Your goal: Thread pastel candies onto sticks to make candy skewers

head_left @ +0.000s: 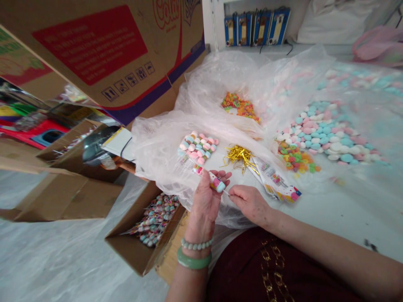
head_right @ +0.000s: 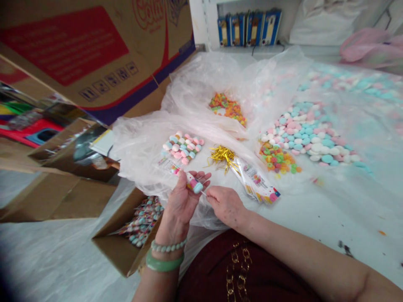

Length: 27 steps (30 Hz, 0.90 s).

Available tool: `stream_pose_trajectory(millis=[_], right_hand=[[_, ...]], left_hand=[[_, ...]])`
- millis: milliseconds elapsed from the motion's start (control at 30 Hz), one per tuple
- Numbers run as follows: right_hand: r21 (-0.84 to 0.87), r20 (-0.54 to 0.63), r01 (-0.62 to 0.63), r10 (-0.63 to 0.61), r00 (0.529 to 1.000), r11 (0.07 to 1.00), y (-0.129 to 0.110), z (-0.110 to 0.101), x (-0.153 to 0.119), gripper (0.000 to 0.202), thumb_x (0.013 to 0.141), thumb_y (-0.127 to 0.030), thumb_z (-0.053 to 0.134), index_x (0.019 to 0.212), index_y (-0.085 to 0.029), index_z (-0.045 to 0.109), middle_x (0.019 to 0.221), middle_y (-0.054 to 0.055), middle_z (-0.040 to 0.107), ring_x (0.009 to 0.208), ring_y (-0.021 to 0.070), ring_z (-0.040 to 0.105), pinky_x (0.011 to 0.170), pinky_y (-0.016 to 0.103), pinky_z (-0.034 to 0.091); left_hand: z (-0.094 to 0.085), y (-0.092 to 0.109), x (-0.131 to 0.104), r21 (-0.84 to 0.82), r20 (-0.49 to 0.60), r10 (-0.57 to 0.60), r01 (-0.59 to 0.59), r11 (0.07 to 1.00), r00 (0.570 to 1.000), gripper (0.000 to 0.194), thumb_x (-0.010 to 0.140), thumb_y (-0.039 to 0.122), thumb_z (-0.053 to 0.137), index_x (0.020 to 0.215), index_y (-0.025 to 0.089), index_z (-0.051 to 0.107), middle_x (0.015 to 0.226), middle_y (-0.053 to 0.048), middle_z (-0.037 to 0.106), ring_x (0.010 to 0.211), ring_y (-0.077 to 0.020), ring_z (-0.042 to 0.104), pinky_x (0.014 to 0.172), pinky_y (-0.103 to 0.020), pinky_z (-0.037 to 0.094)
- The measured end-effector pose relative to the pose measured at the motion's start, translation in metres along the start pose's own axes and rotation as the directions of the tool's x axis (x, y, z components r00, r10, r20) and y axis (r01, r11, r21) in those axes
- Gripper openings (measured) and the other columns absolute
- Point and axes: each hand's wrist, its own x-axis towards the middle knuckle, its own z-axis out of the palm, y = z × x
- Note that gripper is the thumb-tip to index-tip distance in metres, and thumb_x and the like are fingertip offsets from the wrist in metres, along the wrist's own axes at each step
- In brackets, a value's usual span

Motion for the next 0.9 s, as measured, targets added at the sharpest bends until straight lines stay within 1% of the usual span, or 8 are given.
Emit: stream_pose_trajectory(millis=[167,267,333,433,533,733,800,900], right_hand=[[0.166,-0.052,-0.082,0.092,0.994,0.983,-0.009,-0.002,0.006,0.016,0.083,-0.02,0.049,0.069,-0.02,0.056,0.062,-0.003,0.052,0.062,0.0128,0.049,0.061,0.024,0.035],[0.387,-0.022,-0.204,0.23,0.973,0.9,-0.013,-0.009,0.009,0.016,0.082,-0.025,0.048,0.071,-0.02,0.057,0.057,-0.004,0.047,0.056,0.0118,0.046,0.057,0.023,0.035],[0.438,0.014,-0.256,0.278,0.96,0.862,-0.013,-0.014,0.01,0.016,0.081,-0.026,0.048,0.07,-0.02,0.057,0.055,-0.005,0.045,0.054,0.0113,0.043,0.055,0.023,0.034],[0.367,0.05,-0.293,0.296,0.954,0.883,-0.01,-0.018,0.009,0.017,0.078,-0.026,0.051,0.063,-0.019,0.055,0.053,-0.005,0.044,0.055,0.0111,0.042,0.055,0.023,0.032],[0.266,0.066,-0.301,0.294,0.953,0.916,-0.004,-0.017,0.008,0.017,0.077,-0.025,0.052,0.061,-0.019,0.055,0.053,-0.005,0.046,0.056,0.0117,0.044,0.056,0.023,0.032],[-0.043,-0.074,-0.114,0.111,0.991,0.993,0.0,-0.005,0.009,0.02,0.083,-0.022,0.048,0.066,-0.019,0.058,0.064,-0.001,0.056,0.065,0.0132,0.05,0.063,0.024,0.032],[-0.012,-0.082,-0.094,0.093,0.992,0.995,-0.003,-0.003,0.011,0.02,0.084,-0.022,0.046,0.068,-0.019,0.058,0.066,-0.001,0.056,0.066,0.0131,0.05,0.063,0.024,0.033],[0.189,-0.072,-0.158,0.174,0.982,0.969,-0.006,-0.004,0.014,0.018,0.082,-0.024,0.048,0.069,-0.019,0.058,0.063,-0.003,0.053,0.062,0.0126,0.048,0.061,0.023,0.034]], left_hand=[[0.004,-0.009,-0.003,0.083,0.072,0.032,-0.038,0.996,0.997,0.033,0.085,0.047,0.055,0.08,0.014,0.059,0.078,-0.006,0.067,0.077,-0.0201,0.067,0.077,-0.034,0.051],[0.003,-0.008,-0.002,0.058,0.127,-0.099,0.092,0.994,0.987,0.031,0.088,0.043,0.051,0.081,0.015,0.06,0.081,-0.006,0.067,0.068,-0.016,0.064,0.068,-0.03,0.051],[-0.001,-0.003,0.001,0.032,0.13,-0.154,0.151,0.988,0.98,0.025,0.088,0.038,0.054,0.085,0.015,0.061,0.088,-0.007,0.068,0.071,-0.0169,0.064,0.069,-0.031,0.051],[-0.007,0.008,0.006,-0.067,0.05,-0.068,0.072,0.995,0.996,0.019,0.086,0.033,0.057,0.091,0.016,0.062,0.093,-0.007,0.068,0.084,-0.0213,0.066,0.077,-0.035,0.051],[-0.011,0.014,0.01,-0.175,-0.017,-0.007,0.004,0.985,1.0,0.024,0.09,0.035,0.05,0.088,0.015,0.062,0.082,-0.005,0.066,0.081,-0.0203,0.066,0.081,-0.037,0.05],[-0.007,0.002,0.013,-0.201,0.002,0.045,-0.044,0.979,0.999,0.023,0.091,0.032,0.049,0.079,0.016,0.058,0.069,-0.001,0.059,0.065,-0.0142,0.06,0.077,-0.034,0.05],[-0.003,-0.004,0.013,-0.213,0.03,0.02,-0.014,0.977,0.999,0.023,0.09,0.035,0.051,0.08,0.016,0.058,0.068,0.0,0.057,0.063,-0.0133,0.058,0.078,-0.035,0.05],[0.001,-0.011,0.011,-0.214,0.064,-0.036,0.049,0.976,0.997,0.022,0.089,0.036,0.053,0.083,0.015,0.059,0.071,-0.001,0.058,0.066,-0.0131,0.059,0.077,-0.033,0.05]])
